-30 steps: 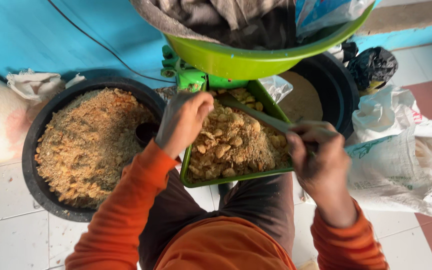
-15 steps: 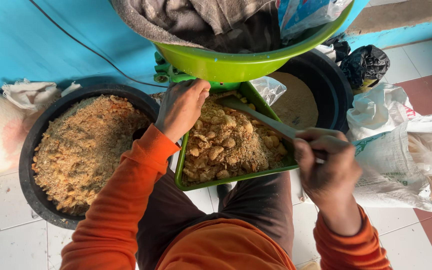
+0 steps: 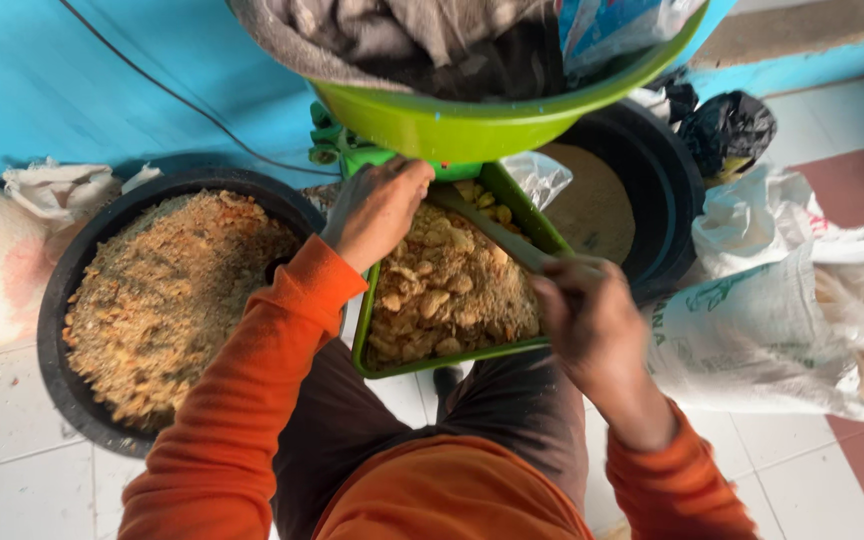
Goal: The person sits on the floor beside a green grinding machine and scoops fried food pieces from a large black basin into a green tray. They use a wooden paddle to push the pieces from the tray into the machine's hopper, repeating the cycle to feed the grinder.
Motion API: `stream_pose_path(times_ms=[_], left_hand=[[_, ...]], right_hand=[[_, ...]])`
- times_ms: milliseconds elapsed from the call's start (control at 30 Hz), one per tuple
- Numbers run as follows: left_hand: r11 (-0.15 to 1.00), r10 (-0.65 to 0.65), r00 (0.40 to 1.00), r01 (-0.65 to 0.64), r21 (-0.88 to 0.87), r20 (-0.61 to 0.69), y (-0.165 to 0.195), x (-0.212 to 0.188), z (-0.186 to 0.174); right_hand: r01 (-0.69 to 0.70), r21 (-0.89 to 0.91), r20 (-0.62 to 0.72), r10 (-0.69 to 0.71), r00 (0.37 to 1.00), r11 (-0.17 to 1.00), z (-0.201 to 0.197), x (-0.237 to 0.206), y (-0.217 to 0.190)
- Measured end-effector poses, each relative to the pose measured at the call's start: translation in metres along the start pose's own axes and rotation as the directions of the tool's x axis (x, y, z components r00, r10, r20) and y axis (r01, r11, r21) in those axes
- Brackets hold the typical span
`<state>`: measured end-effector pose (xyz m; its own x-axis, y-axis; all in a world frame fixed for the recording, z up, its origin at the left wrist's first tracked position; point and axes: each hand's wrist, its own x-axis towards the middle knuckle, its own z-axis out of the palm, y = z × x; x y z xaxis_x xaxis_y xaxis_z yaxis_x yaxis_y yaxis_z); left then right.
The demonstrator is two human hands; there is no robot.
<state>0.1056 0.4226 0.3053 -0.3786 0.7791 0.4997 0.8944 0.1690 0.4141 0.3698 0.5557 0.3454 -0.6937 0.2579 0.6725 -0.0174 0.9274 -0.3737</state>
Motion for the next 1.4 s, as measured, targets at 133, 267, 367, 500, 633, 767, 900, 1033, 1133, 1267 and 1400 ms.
stream_pose_path(times_ms=[133, 267, 367, 500, 633, 767, 900, 1033, 1133, 1267, 1400], left_hand=[[0.999, 0.036, 0.999, -0.037, 0.014, 0.011, -0.004, 0.000, 0.011], [0.998, -0.048, 0.988, 0.042, 0.041, 0.145, -0.007, 0.008, 0.023], [0.998, -0.036, 0.990, 0.029, 0.049, 0.133, -0.008, 0.008, 0.029], [0.997, -0.031, 0.990, 0.021, 0.074, 0.139, -0.013, 0.014, 0.038], [0.991, 0.085, 0.994, -0.091, 0.095, 0.073, -0.016, 0.016, 0.046], [0.987, -0.048, 0.972, 0.011, 0.159, 0.229, -0.017, 0.021, 0.048], [0.982, 0.045, 0.992, -0.065, 0.178, 0.115, -0.017, 0.019, 0.048], [0.958, -0.100, 0.951, 0.013, 0.287, 0.293, -0.024, 0.023, 0.053], [0.957, 0.125, 0.988, -0.145, 0.252, 0.094, -0.028, 0.026, 0.060], [0.956, -0.036, 0.963, -0.044, 0.289, 0.266, -0.027, 0.025, 0.060], [0.970, 0.075, 0.989, -0.102, 0.219, 0.129, -0.018, 0.022, 0.046]], right_hand=[[0.024, -0.062, -0.003, -0.024, 1.000, 0.998, -0.046, 0.011, -0.002], [0.011, 0.026, 0.023, -0.011, 1.000, 1.000, -0.087, 0.018, 0.000], [0.055, -0.085, 0.072, -0.049, 0.996, 0.995, -0.081, 0.022, 0.000], [0.094, -0.127, 0.043, -0.089, 0.995, 0.987, -0.059, 0.019, -0.003], [0.021, -0.064, 0.034, -0.019, 0.999, 0.998, -0.046, 0.005, -0.001], [0.041, -0.043, 0.040, -0.039, 0.998, 0.998, -0.032, -0.010, 0.007], [-0.049, -0.058, 0.035, 0.051, 0.998, 0.997, -0.027, -0.014, 0.008], [-0.032, 0.036, -0.063, 0.034, 0.997, 0.999, -0.039, -0.010, 0.001], [0.020, 0.021, -0.091, -0.018, 0.996, 1.000, -0.040, -0.008, 0.002], [0.015, -0.011, 0.007, -0.015, 1.000, 1.000, -0.018, -0.015, 0.013], [-0.017, 0.000, -0.067, 0.017, 0.998, 1.000, -0.009, -0.024, 0.018]])
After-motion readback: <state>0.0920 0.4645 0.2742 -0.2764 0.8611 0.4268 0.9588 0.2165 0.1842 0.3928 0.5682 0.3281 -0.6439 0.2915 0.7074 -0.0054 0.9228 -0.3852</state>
